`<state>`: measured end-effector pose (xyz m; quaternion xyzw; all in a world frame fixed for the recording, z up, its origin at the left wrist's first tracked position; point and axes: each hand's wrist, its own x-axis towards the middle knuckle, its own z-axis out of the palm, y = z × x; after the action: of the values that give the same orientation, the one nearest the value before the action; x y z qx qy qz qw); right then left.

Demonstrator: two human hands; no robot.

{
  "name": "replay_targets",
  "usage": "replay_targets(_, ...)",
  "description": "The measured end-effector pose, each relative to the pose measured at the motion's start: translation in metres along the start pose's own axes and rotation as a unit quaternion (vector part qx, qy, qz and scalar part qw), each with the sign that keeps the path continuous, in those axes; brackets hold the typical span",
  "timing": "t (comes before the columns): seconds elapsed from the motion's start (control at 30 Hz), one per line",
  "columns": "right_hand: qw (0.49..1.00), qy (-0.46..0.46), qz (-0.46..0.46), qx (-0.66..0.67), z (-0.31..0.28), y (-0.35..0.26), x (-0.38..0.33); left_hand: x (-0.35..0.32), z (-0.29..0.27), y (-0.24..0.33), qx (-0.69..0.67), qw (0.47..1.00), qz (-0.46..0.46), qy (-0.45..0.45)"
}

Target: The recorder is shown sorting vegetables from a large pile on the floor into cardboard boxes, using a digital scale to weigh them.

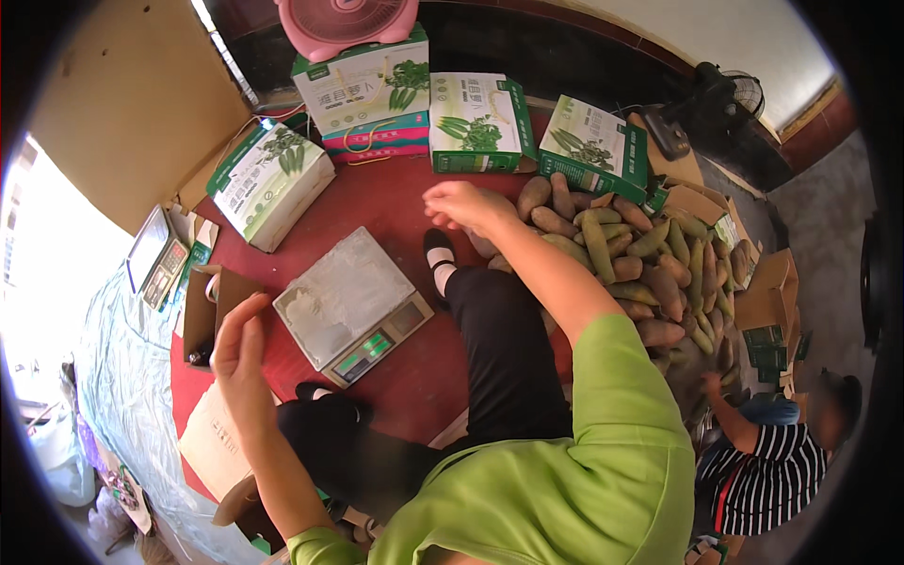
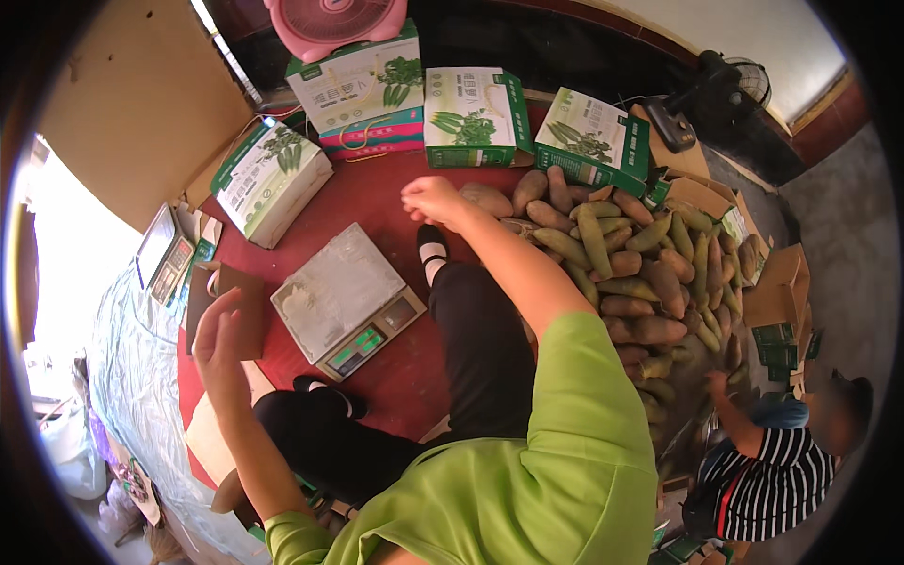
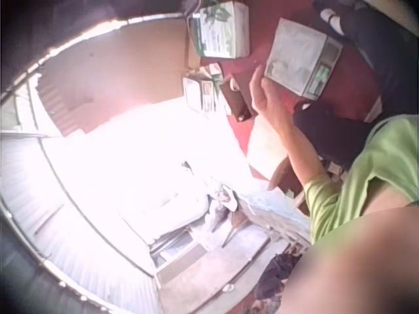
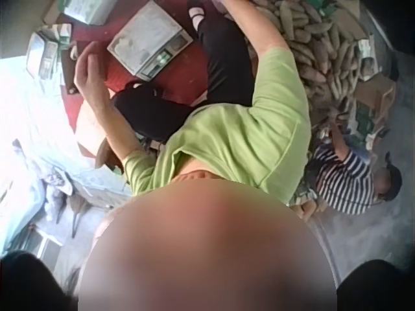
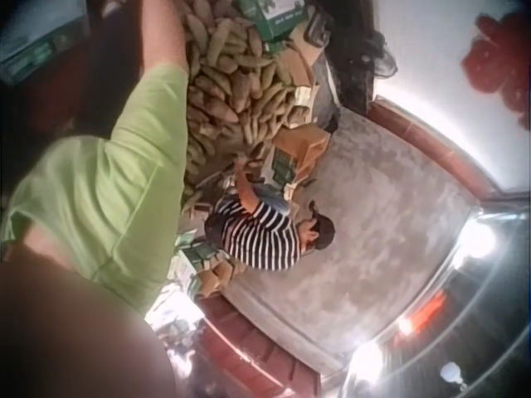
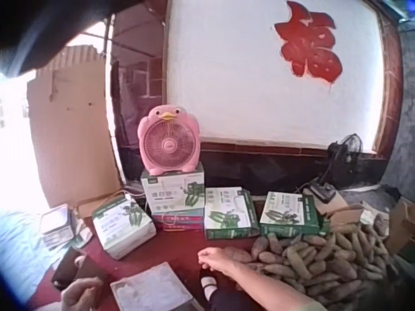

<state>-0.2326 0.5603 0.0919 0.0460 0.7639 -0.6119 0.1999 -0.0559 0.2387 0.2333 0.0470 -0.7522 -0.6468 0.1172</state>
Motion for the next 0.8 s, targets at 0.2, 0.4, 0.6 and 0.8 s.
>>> replay_targets(0.2, 0.98, 0.122, 0.146, 0.065, -0.087, 0.122, -0.01, 0.022, 0.062, -0.052, 0.032, 0.978, -0.103, -0.18)
replay_targets(0.4, 0.942, 0.217, 0.216, 0.135, -0.115, 0.198, 0.006, 0.015, 0.058, -0.108, 0.099, 0.946, -0.223, -0.211)
replay_targets(0.6, 0.938, 0.21, 0.225, 0.16, -0.136, 0.222, 0.061, 0.021, 0.069, -0.108, 0.13, 0.939, -0.23, -0.22)
replay_targets(0.8, 0.934, 0.242, 0.179, 0.193, -0.16, 0.225, 0.137, 0.028, 0.078, -0.114, 0.141, 0.936, -0.226, -0.23)
